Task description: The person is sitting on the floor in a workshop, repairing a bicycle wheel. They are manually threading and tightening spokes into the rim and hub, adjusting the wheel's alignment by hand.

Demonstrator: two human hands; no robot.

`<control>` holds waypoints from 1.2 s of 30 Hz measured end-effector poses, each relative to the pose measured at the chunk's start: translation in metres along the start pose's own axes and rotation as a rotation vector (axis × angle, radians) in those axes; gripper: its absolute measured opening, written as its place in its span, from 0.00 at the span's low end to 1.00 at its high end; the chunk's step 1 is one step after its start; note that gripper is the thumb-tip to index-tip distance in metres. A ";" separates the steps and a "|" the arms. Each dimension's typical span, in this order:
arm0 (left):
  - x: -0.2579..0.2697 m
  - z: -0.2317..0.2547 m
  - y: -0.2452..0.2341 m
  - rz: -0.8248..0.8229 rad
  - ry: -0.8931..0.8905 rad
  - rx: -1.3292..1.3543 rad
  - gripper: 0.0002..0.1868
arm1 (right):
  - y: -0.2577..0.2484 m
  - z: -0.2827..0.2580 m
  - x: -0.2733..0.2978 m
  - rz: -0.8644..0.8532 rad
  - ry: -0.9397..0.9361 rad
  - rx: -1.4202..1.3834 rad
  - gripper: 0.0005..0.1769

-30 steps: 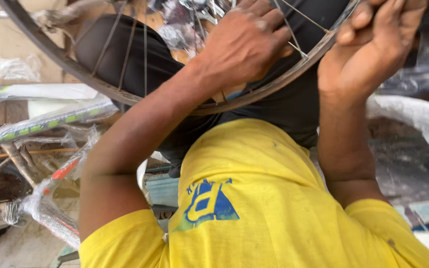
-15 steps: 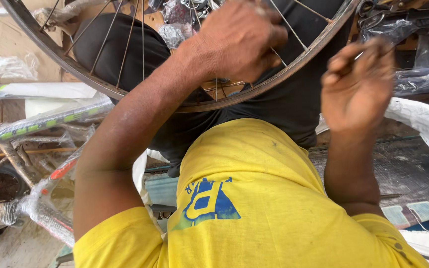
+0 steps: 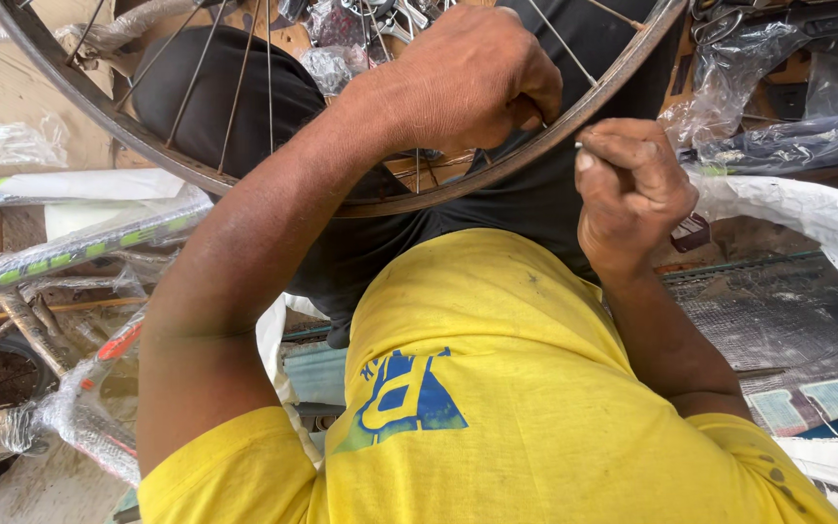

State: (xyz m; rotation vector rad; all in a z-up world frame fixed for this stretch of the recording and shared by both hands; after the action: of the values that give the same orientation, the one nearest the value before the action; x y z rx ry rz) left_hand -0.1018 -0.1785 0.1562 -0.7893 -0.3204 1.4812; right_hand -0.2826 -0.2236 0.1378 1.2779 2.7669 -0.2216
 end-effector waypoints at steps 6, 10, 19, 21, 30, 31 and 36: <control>0.002 0.000 -0.003 0.039 0.024 0.037 0.07 | 0.009 0.009 -0.008 -0.034 -0.135 -0.053 0.12; 0.001 0.002 -0.006 0.074 0.035 0.037 0.07 | 0.009 0.021 -0.005 -0.001 -0.088 -0.124 0.12; -0.001 0.000 -0.004 0.063 0.035 0.031 0.08 | 0.018 0.028 0.000 0.024 -0.147 -0.225 0.12; 0.000 -0.002 -0.003 0.064 0.021 0.054 0.09 | 0.017 0.028 0.002 0.048 -0.146 -0.200 0.13; 0.000 -0.002 -0.002 0.043 -0.009 0.063 0.10 | 0.014 0.028 0.000 0.068 -0.127 -0.214 0.11; 0.000 -0.003 -0.002 0.039 -0.015 0.067 0.09 | 0.015 0.022 0.002 0.067 -0.203 -0.087 0.11; -0.001 0.001 -0.002 0.058 0.002 0.027 0.09 | 0.019 0.017 0.003 0.071 -0.242 0.092 0.10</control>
State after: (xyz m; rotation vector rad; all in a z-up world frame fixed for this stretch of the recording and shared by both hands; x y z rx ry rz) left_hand -0.1008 -0.1788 0.1579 -0.7841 -0.2775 1.5356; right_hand -0.2700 -0.2117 0.1189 1.2730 2.5292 -0.4699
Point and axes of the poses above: each hand's wrist, its own x-axis away from the middle knuckle, its own y-axis out of the palm, z = x × y, the point moved 9 cm from there along -x, towards the middle knuckle
